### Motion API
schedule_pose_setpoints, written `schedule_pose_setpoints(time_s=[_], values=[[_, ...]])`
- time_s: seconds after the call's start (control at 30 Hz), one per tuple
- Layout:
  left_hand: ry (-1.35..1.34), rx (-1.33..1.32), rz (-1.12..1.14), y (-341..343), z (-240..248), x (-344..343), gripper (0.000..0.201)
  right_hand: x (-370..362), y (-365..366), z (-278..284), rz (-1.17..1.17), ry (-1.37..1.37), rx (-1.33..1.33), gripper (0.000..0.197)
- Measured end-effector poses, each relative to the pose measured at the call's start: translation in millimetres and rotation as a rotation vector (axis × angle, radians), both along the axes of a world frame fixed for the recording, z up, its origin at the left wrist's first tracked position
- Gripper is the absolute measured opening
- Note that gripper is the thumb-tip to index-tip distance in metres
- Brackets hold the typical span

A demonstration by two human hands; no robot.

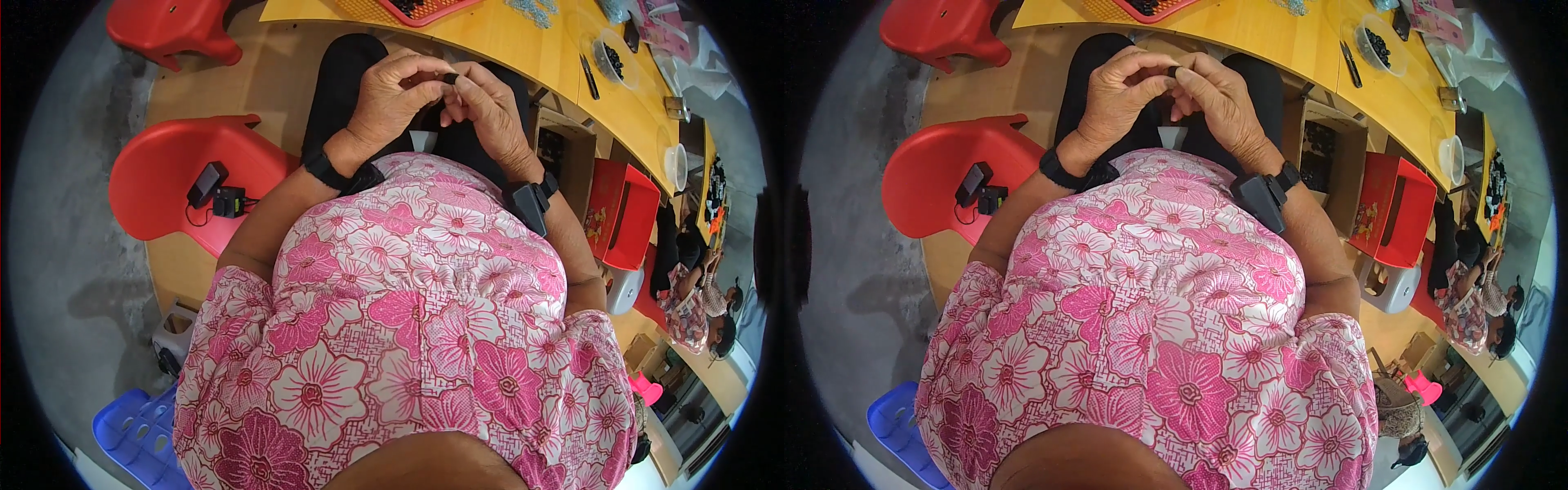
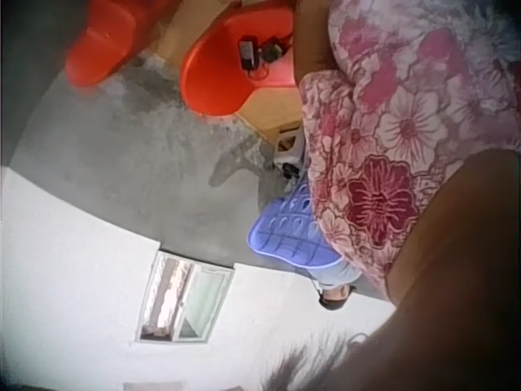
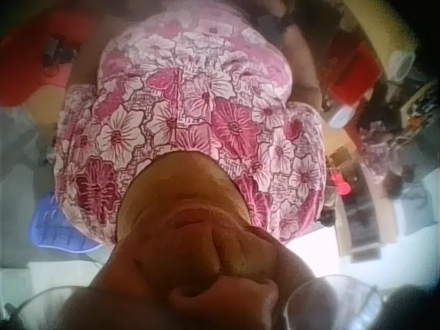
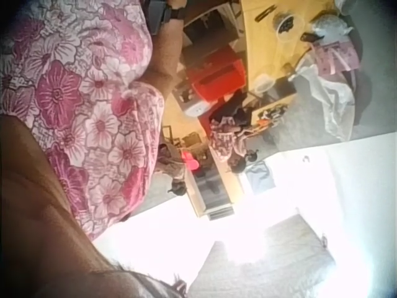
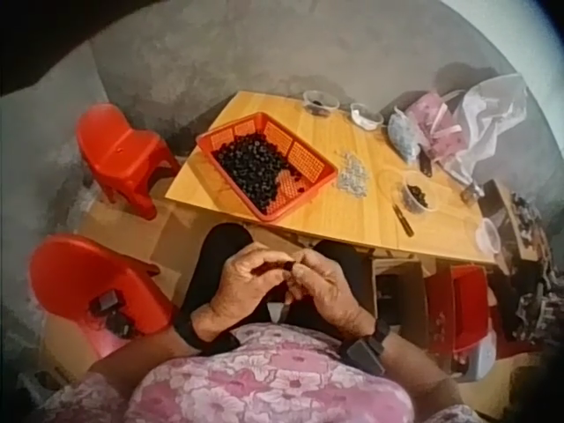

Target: The person assembles small black plastic components by hand at a workbench.

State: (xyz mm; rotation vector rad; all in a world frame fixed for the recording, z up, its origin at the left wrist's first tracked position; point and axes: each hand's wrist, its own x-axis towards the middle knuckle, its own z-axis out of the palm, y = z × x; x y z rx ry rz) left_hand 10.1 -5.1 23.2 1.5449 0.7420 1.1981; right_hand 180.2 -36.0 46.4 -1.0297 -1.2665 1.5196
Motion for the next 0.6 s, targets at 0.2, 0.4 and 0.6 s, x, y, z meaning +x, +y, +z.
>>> schedule_pose_setpoints(time_s=[0.2,0.4,0.6], values=[[0.052,0.072,0.035,-2,6,0,0.017,3,1,5,-0.006,-0.356,0.282,0.020],[0.118,0.338,0.166,0,12,2,0.020,0,-2,9,-0.063,-0.438,0.397,0.021],[0.148,0.491,0.242,-1,17,2,0.022,0,-4,15,-0.068,-0.448,0.463,0.022]])
